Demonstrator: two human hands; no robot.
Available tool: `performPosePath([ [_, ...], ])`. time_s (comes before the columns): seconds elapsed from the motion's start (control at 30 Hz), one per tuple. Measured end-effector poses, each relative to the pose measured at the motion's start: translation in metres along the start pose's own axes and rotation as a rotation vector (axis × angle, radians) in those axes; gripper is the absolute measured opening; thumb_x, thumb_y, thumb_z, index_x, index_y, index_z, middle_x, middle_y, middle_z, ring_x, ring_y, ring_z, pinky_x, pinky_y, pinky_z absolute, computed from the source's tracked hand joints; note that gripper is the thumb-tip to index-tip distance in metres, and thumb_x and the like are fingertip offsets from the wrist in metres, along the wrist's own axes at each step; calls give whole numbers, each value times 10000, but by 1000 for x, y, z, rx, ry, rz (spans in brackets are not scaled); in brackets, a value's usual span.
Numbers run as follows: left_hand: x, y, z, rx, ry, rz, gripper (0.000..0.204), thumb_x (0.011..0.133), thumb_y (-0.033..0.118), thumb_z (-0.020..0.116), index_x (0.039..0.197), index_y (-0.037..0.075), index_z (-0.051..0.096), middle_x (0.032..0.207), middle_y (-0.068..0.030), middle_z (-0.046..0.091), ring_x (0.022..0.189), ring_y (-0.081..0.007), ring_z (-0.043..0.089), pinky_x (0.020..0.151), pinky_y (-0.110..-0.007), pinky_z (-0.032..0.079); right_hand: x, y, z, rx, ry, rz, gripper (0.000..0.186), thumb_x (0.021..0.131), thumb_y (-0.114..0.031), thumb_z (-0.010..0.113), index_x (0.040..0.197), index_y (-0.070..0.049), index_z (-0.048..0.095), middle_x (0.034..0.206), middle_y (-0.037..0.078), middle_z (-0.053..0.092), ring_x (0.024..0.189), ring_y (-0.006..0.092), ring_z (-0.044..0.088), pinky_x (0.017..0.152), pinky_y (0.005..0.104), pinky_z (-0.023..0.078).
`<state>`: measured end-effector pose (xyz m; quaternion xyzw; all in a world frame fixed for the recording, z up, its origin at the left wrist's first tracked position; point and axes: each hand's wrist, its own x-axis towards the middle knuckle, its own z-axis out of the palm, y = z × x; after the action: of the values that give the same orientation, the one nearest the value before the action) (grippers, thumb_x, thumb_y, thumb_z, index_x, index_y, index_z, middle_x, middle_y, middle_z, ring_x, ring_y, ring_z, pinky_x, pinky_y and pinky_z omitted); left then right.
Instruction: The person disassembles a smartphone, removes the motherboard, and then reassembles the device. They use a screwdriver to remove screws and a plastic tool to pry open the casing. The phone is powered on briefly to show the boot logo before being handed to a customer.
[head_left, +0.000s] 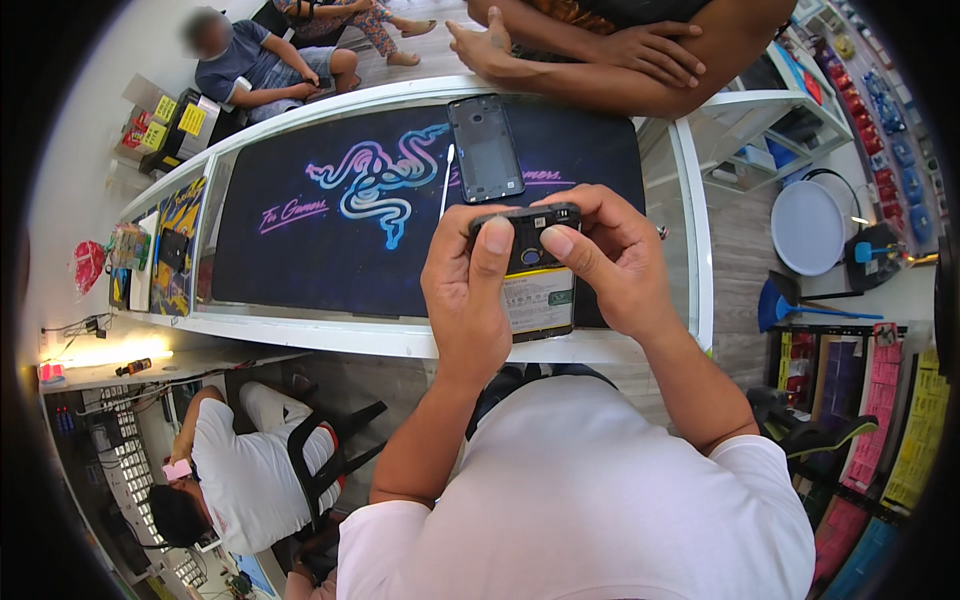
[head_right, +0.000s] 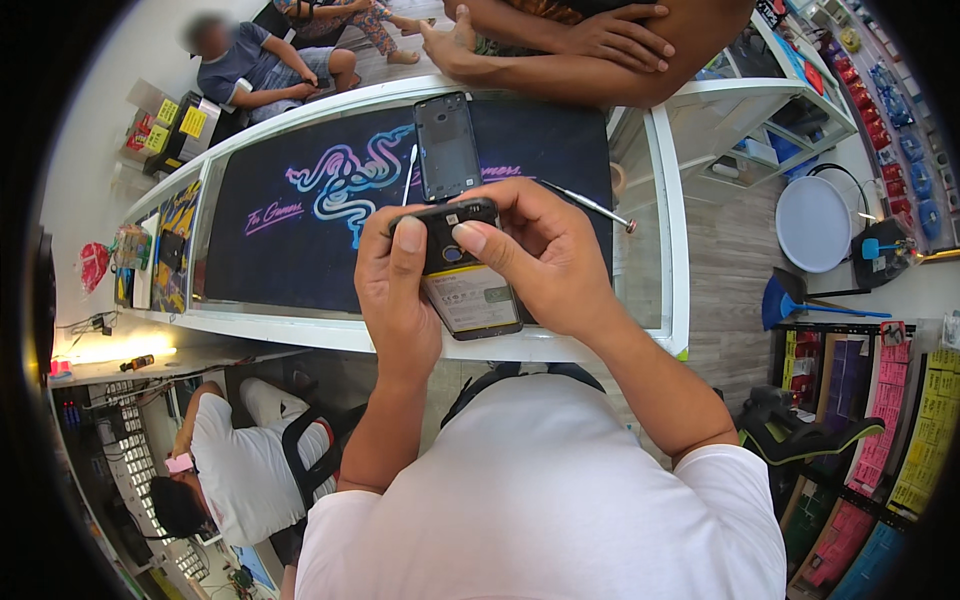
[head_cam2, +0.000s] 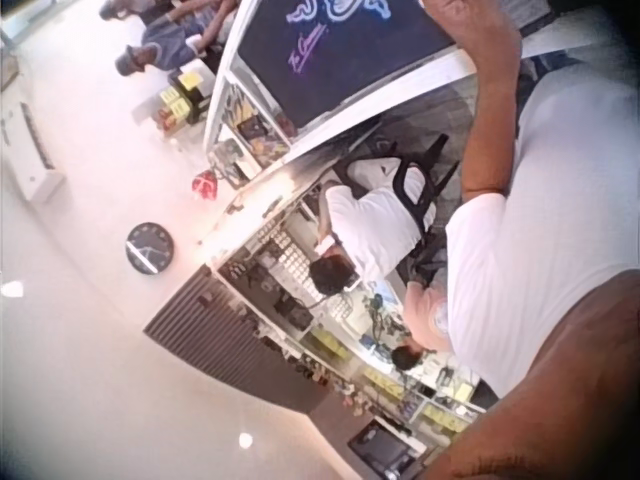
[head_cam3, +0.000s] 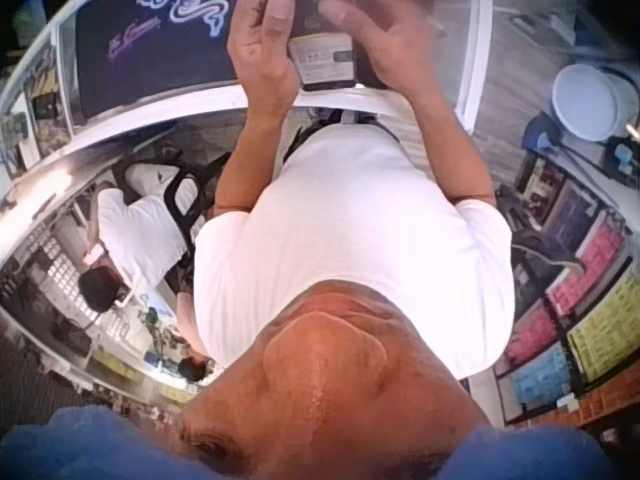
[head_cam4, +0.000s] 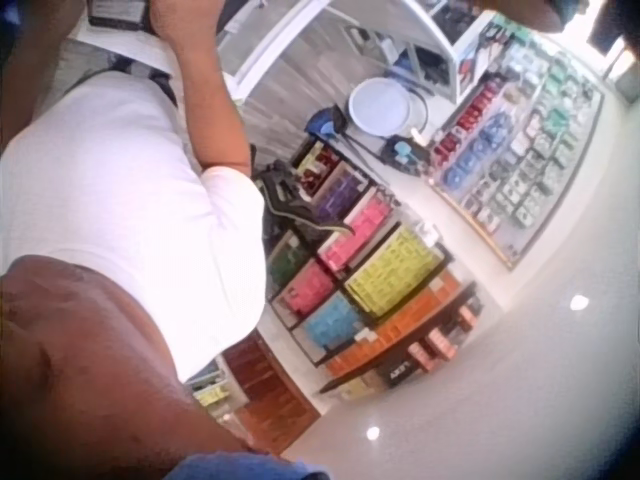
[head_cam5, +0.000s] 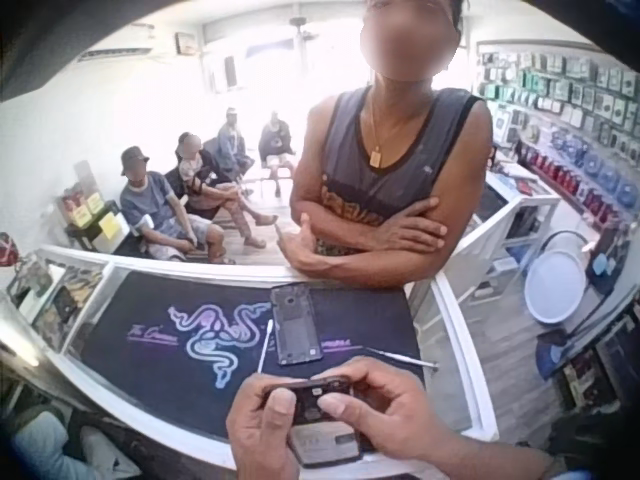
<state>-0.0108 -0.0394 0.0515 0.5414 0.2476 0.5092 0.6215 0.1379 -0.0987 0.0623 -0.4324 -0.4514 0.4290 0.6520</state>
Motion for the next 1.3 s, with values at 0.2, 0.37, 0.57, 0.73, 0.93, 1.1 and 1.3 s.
performPosePath([
  [0.2, 3, 1, -8, -122, -6, -220, 316, 1097, 316, 622, 1165, 13, 682, 1056, -22, 699, 949, -52, 602, 864, -237, 495, -1, 8, -2, 35, 20, 146, 301, 1002, -113, 744, 1258, -12, 624, 1134, 36, 679, 1026, 81, 636, 950, 269, 526],
  [0.37, -6, 1, -27, -31, -108, -308, 293, 1089, 267, 638, 1216, 7, 687, 1042, -14, 687, 951, -62, 611, 880, -250, 501, 0, 11, -8, 56, 65, 230, 298, 997, -123, 753, 1243, -19, 622, 1130, 37, 684, 1012, 81, 642, 929, 263, 531],
  [0.57, -14, -5, -26, 87, -73, -222, 292, 1089, 225, 631, 1249, -15, 677, 1034, -7, 590, 970, -71, 601, 876, -246, 489, -1, 13, 2, -11, 54, 170, 357, 994, -144, 761, 1284, -24, 591, 1108, 38, 693, 1024, 83, 646, 928, 267, 530],
  [0.73, -17, -8, -19, 7, -68, -219, 259, 1086, 202, 632, 1235, -6, 666, 1051, -21, 594, 986, -74, 606, 895, -254, 494, -2, 14, 3, 54, 82, 233, 381, 995, -178, 767, 1286, -25, 576, 1118, 50, 692, 1034, 88, 642, 931, 274, 527],
  [0.93, -9, -5, -12, -117, -30, -136, 222, 1095, 196, 617, 1244, 32, 598, 1091, -52, 683, 1005, -79, 621, 913, -259, 500, -4, 15, 4, 43, 58, 202, 382, 1005, -186, 755, 1287, -36, 545, 1125, 51, 682, 1030, 93, 638, 920, 289, 528],
  [1.1, -7, -7, -17, -209, -30, -163, 179, 1094, 172, 613, 1200, 30, 593, 1090, -50, 682, 1002, -74, 622, 897, -262, 509, -3, 12, 5, -11, 34, 190, 359, 1013, -168, 737, 1287, -46, 541, 1101, 28, 672, 1002, 78, 626, 885, 275, 528],
  [1.3, -5, -16, -30, -211, -50, -132, 154, 1083, 147, 625, 1177, 36, 575, 1101, -46, 651, 974, -65, 616, 881, -246, 505, -6, 19, 10, -41, 30, 262, 327, 1019, -165, 728, 1268, -46, 552, 1072, 9, 658, 991, 59, 607, 871, 254, 511],
])
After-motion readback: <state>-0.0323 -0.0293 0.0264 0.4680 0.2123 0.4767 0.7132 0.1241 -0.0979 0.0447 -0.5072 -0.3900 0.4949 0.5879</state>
